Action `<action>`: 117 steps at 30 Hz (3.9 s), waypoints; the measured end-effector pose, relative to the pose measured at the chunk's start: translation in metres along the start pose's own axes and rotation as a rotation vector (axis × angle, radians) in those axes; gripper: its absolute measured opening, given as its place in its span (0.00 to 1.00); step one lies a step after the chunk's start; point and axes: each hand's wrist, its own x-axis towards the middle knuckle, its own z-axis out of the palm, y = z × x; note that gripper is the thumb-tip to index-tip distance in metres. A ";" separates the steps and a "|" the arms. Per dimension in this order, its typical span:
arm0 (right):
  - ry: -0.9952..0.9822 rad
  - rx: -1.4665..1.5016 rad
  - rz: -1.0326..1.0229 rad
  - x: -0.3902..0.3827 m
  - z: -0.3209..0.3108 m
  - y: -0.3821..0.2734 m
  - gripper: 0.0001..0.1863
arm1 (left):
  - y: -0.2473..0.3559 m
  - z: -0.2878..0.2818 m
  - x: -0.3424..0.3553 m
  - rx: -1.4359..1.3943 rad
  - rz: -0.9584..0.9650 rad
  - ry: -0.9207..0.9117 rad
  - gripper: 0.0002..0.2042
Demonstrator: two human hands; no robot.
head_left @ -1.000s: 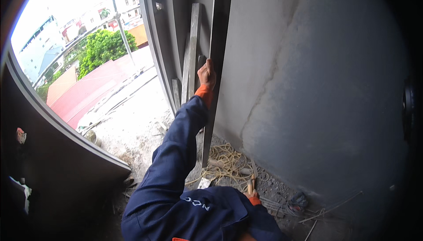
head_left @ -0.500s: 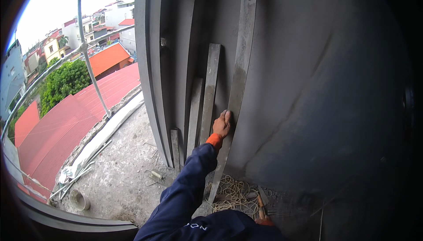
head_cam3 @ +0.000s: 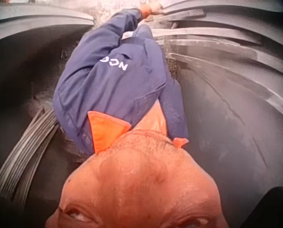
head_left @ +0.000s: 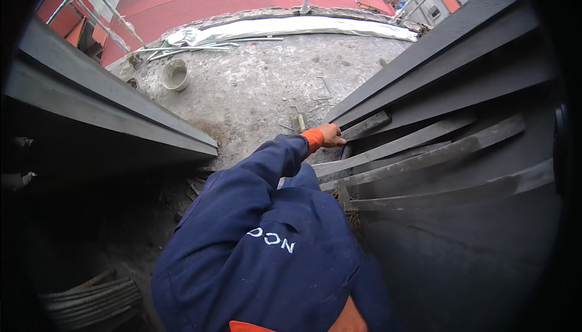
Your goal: The person uses a trowel to apply and smooth mortar onto an interior concrete wall, checking the levelness with a long straightedge and refining the surface with a float.
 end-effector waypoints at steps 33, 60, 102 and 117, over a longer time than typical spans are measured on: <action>-0.627 -0.640 -0.830 0.145 0.318 -0.930 0.18 | -0.465 -0.295 -0.172 -0.897 -1.306 1.202 0.20; -1.172 -1.185 -1.531 -0.326 0.796 -1.387 0.14 | -0.542 -0.368 -0.147 -1.588 -1.322 2.444 0.17; -0.237 -2.929 -1.504 0.223 0.791 -0.994 0.25 | -0.569 0.150 0.472 -2.396 -2.950 2.413 0.24; -1.440 -2.874 -2.739 -0.148 0.749 -1.054 0.14 | -0.536 -0.285 0.115 -1.437 -1.661 3.188 0.29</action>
